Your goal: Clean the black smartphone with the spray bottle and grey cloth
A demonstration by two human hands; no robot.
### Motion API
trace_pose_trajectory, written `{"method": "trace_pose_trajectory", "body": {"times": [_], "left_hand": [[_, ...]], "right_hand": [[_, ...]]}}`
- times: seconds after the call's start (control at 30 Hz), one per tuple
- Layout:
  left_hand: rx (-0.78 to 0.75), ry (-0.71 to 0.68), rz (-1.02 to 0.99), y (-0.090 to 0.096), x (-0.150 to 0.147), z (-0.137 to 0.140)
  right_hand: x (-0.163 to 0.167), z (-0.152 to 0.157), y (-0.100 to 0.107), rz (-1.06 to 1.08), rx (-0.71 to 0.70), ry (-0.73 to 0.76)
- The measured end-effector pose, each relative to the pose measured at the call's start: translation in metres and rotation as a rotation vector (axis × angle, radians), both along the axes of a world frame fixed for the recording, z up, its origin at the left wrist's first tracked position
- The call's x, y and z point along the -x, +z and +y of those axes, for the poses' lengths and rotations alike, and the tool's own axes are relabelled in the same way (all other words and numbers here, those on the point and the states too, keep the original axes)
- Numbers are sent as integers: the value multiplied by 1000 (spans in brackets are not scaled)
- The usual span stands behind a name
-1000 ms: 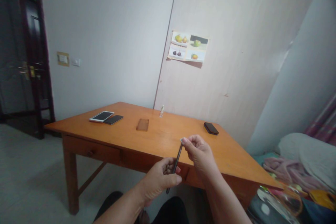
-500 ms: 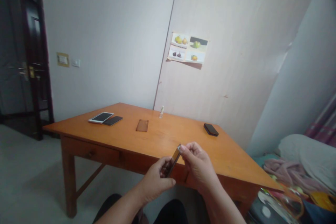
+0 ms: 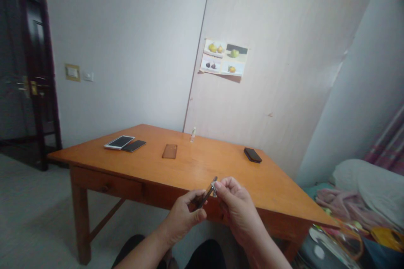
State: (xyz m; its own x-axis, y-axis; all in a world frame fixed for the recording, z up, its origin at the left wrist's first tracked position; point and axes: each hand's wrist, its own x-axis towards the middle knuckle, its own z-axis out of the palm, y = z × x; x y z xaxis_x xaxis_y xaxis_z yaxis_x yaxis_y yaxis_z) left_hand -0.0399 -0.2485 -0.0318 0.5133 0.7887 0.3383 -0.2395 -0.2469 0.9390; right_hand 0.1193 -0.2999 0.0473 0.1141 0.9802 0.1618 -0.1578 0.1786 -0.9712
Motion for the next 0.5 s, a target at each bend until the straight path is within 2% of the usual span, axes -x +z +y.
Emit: {"method": "trace_pose_trajectory", "body": {"times": [0.23,0.4,0.5], "left_hand": [[-69,12,56,5,0,-2],[-92,8,61,0,-6,4],[-99,-38,77,-2,-13,3]], "right_hand": [[-8,9,5,13,-40,-90],[-5,-6,6,52,-3,-15],[-15,-10,3,39,-18,-85]]}}
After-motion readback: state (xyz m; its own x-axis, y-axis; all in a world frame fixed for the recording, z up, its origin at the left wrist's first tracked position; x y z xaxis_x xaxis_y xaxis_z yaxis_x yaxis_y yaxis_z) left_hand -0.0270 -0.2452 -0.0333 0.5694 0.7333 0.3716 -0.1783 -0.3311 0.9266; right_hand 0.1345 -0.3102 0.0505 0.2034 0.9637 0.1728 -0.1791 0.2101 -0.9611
